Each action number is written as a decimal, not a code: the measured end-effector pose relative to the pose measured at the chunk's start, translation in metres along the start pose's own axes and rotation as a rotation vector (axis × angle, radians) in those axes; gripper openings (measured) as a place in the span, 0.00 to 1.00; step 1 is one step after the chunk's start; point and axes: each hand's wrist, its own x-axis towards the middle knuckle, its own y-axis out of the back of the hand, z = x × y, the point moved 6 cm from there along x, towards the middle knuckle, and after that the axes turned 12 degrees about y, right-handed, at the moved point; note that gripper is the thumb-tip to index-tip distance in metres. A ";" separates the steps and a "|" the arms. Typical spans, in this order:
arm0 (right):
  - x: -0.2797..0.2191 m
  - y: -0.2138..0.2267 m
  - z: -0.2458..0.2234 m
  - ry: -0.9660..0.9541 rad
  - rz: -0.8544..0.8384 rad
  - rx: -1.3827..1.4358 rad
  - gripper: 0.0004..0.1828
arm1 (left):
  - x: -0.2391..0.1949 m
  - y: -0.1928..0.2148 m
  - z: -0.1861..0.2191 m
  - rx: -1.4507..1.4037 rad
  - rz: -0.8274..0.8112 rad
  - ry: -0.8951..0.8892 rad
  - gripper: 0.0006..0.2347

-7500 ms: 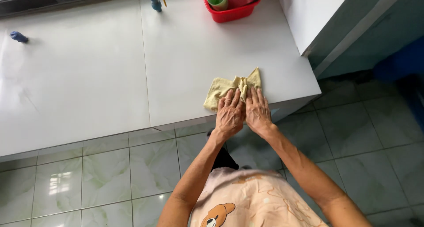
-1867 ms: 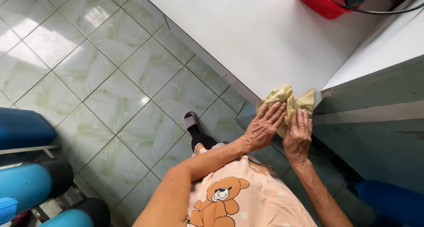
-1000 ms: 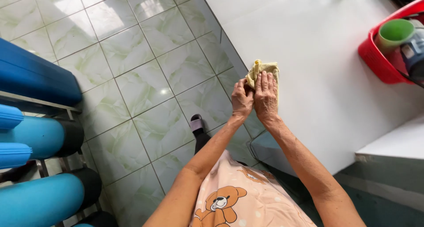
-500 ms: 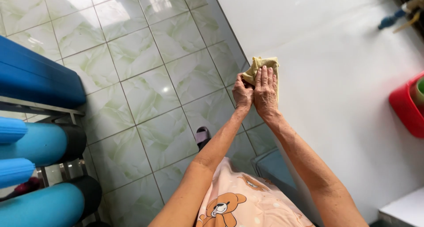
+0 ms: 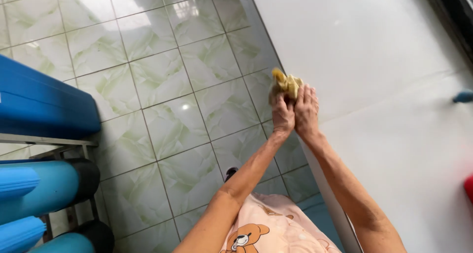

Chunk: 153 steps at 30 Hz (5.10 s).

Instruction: Wiping a long white surface or ledge with a yellow cloth.

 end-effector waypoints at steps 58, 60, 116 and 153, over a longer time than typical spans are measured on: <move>0.943 -0.319 0.124 0.035 -0.172 -0.213 0.53 | 0.974 -0.069 -0.045 0.019 -0.329 0.251 0.25; 0.981 -0.334 0.130 0.034 -0.176 -0.224 0.52 | 1.013 -0.056 -0.029 -0.033 -0.332 0.294 0.27; 2.023 -0.670 0.215 0.008 -0.162 -0.278 0.53 | 2.125 -0.090 -0.100 0.188 -0.270 0.227 0.23; 2.254 -0.720 0.110 -0.406 -0.072 -0.343 0.50 | 2.391 -0.004 -0.180 -0.192 -1.167 0.675 0.23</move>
